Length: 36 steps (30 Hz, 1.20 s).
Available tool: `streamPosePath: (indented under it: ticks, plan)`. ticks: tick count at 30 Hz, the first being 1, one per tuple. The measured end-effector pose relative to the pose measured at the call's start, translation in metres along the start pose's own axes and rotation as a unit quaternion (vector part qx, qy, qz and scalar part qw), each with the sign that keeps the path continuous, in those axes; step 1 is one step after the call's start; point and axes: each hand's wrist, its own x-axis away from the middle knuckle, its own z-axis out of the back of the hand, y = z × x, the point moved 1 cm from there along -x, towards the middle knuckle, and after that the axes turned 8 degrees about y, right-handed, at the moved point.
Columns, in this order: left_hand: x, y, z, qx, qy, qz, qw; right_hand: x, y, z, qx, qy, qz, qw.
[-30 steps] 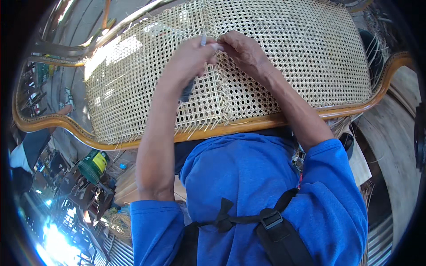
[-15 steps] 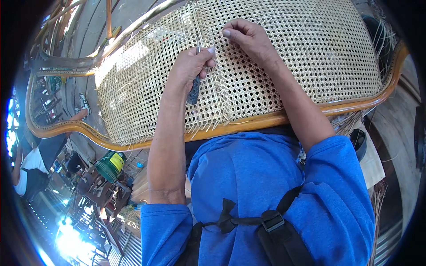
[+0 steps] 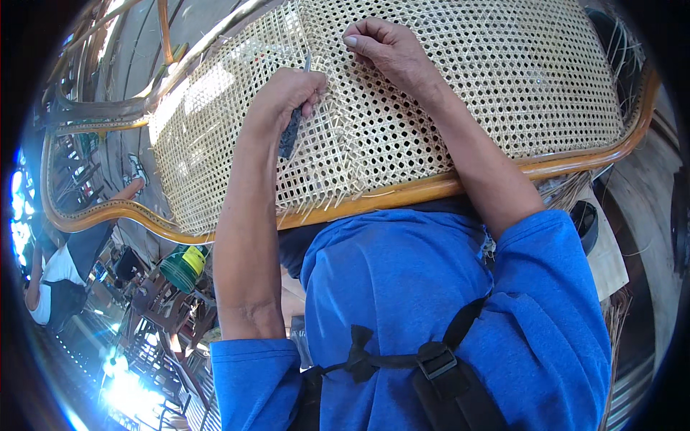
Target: Weaving rattan or cane strips into the back of a wooden chair frame.
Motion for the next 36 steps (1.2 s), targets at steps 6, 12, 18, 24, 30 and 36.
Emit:
streamPosePath:
  ticks: [6,12,18,24,30,36]
  plan:
    - [-0.008,0.01,-0.004,-0.138,-0.003,-0.016,0.99,-0.004,0.006,-0.001,-0.007,0.0,0.008,1.0]
    - [0.006,0.012,0.002,-0.223,0.056,-0.074,0.97,-0.008,0.011,-0.003,-0.037,-0.045,-0.007,0.998]
    - [0.074,-0.047,0.041,-0.35,0.115,-0.071,0.927,0.011,-0.004,-0.022,0.42,-0.121,0.206,0.875]
    - [0.11,-0.091,0.034,-0.222,0.074,-0.075,0.969,0.013,-0.007,-0.044,0.545,-0.141,0.214,0.798]
    - [0.107,-0.104,0.033,-0.071,0.023,-0.033,0.997,0.013,-0.007,-0.047,0.585,-0.129,0.212,0.772]
    - [0.088,-0.079,0.027,0.295,-0.105,-0.111,0.943,0.008,-0.026,-0.044,0.487,-0.176,0.045,0.854]
